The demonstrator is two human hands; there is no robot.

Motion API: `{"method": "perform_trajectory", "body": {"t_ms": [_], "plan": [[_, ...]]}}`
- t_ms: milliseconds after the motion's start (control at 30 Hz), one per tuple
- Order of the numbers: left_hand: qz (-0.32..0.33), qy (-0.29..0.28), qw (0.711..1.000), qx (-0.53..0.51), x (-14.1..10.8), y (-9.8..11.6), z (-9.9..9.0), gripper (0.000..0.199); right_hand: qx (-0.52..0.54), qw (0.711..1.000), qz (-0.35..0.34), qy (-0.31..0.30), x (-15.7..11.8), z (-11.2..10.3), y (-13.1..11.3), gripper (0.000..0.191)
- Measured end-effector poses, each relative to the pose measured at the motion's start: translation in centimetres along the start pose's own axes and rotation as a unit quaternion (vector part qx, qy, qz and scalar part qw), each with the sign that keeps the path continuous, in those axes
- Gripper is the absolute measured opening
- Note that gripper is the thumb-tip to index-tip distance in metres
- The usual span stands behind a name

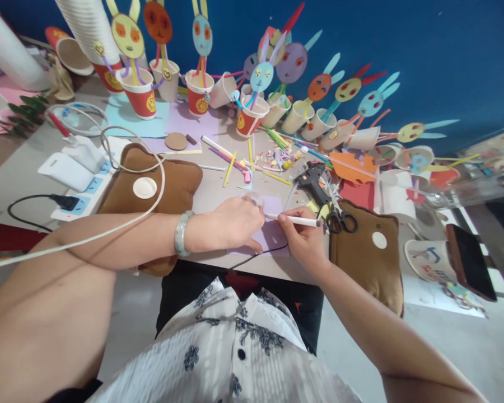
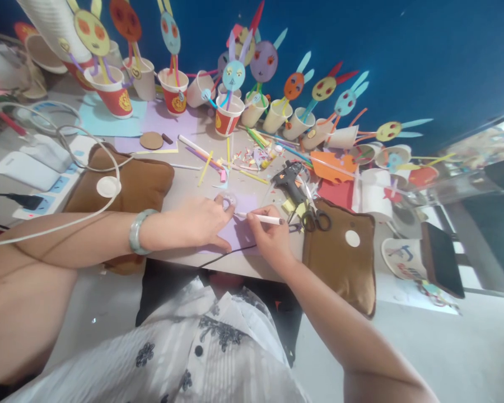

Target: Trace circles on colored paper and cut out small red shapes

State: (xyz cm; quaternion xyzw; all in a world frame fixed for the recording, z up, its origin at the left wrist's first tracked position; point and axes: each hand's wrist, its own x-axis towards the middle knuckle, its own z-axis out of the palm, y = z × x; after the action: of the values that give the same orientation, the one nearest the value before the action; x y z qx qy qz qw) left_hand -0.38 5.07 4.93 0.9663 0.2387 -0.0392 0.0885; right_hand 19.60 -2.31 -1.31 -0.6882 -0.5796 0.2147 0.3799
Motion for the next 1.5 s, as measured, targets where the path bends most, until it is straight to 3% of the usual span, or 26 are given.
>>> {"method": "perform_trajectory", "body": {"t_ms": [133,367,500,633,733,867,1100,1500], "plan": [[0.003,0.007,1.000,0.001,0.2,-0.2,0.3,0.072,0.003,1.000,-0.017,0.002,-0.8,-0.4,-0.2,0.026],[0.021,0.037,0.999,-0.012,0.1,-0.8,0.9,0.063,-0.031,0.988,-0.145,0.031,-2.6,-0.8,-0.4,0.014],[0.026,0.015,1.000,-0.004,-0.2,-0.6,0.3,0.061,-0.040,0.981,-0.182,0.059,-2.5,-0.8,-0.5,0.015],[0.013,-0.006,1.000,0.008,-0.2,-0.2,-0.2,0.064,-0.063,0.978,-0.198,0.000,-0.6,-0.7,-0.5,0.025],[0.010,-0.010,1.000,0.008,-0.2,0.0,-0.4,0.065,-0.121,0.963,-0.233,-0.059,1.6,-0.6,-0.5,0.026],[0.009,-0.006,1.000,-0.008,-0.3,-0.1,-0.6,0.061,-0.158,0.942,-0.270,-0.121,3.9,-0.1,-0.8,0.043],[0.009,0.010,1.000,-0.026,-0.2,-0.3,-0.4,0.058,-0.170,0.935,-0.251,-0.184,5.4,0.7,-1.5,0.042],[0.015,0.026,0.998,-0.046,0.0,-1.0,-0.1,0.062,-0.105,0.956,-0.218,-0.164,5.8,1.4,-1.1,0.043]]}}
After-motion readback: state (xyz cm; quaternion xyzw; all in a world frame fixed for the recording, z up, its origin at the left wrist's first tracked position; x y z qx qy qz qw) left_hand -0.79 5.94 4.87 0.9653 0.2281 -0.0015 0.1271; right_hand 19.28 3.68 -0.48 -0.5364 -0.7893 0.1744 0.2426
